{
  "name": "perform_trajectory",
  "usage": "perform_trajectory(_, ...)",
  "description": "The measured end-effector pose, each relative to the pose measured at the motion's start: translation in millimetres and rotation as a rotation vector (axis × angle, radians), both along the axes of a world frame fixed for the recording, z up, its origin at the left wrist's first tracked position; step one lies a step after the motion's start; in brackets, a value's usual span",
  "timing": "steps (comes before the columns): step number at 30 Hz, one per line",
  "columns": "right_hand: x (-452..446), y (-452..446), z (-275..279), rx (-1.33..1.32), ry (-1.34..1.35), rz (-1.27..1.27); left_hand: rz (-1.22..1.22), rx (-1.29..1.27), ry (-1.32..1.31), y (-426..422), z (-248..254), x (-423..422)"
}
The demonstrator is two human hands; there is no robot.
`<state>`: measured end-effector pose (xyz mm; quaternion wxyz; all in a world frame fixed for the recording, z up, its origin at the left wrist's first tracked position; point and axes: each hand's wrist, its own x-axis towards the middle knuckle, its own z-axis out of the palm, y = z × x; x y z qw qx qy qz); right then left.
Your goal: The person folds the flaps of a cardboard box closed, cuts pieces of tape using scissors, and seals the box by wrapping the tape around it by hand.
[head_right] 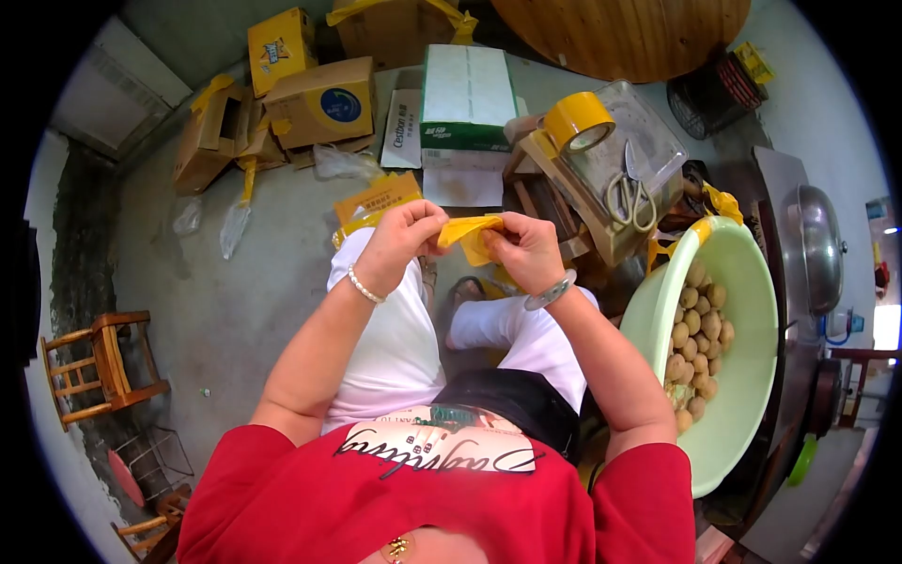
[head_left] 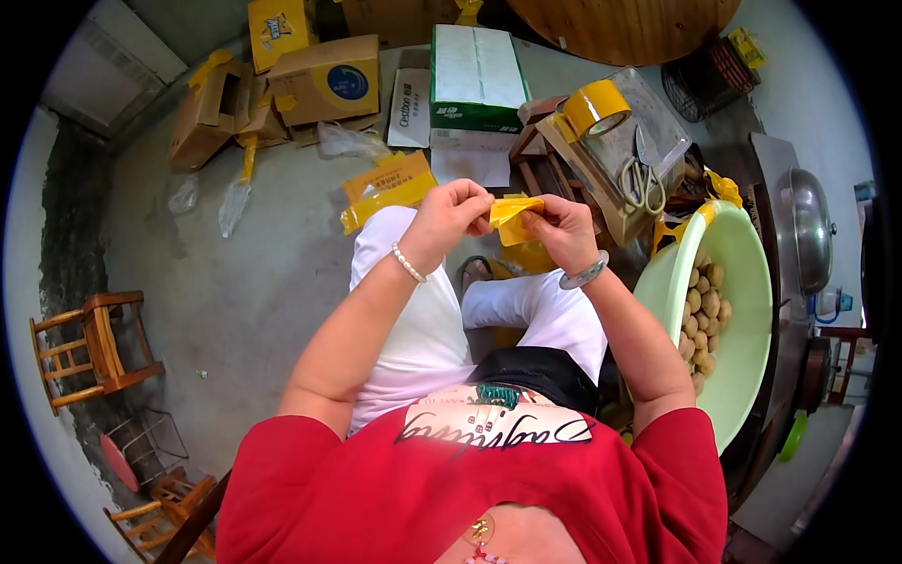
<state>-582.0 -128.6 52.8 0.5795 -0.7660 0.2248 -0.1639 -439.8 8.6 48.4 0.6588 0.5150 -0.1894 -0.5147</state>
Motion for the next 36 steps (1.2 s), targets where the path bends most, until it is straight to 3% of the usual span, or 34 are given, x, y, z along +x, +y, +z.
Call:
perform_trajectory(6, -2, 0, -7, -0.527, -0.043, -0.007, 0.041, 0.006, 0.138, 4, 5, -2)
perform_trajectory(9, -5, -1, -5, -0.56, 0.029, 0.059, 0.04, -0.035, 0.061, 4, -2, 0)
perform_trajectory(12, -9, -5, -12, 0.262, -0.02, 0.095, 0.02, -0.047, -0.094, 5, -5, 8)
perform_trajectory(15, -14, -25, -1, 0.557, -0.108, -0.009, -0.043, -0.059, -0.325, 8, 0, 15)
perform_trajectory(18, -13, -38, 11, 0.232, -0.074, -0.092, -0.255, -0.071, -0.605, 13, 7, 19)
perform_trajectory(22, 1, -40, 35, 0.129, -0.144, -0.062, -0.35, -0.069, -0.887, 10, 29, 19)
perform_trajectory(28, 7, -45, 40, 0.31, -0.213, -0.05, -0.096, -0.034, -0.565, 0, 7, 13)
perform_trajectory(29, 8, -44, 39, 0.336, -0.212, -0.051, -0.187, 0.063, -0.544, 0, 8, 8)
perform_trajectory(32, 7, -37, 36, 0.379, -0.205, -0.064, -0.301, 0.039, -0.403, -6, -11, -15)
perform_trajectory(33, 8, -35, 35, 0.371, -0.199, -0.064, -0.261, -0.029, -0.476, -9, -12, -23)
perform_trajectory(36, 11, -32, 33, 0.379, -0.202, -0.037, -0.27, 0.115, -0.378, -14, -11, -27)
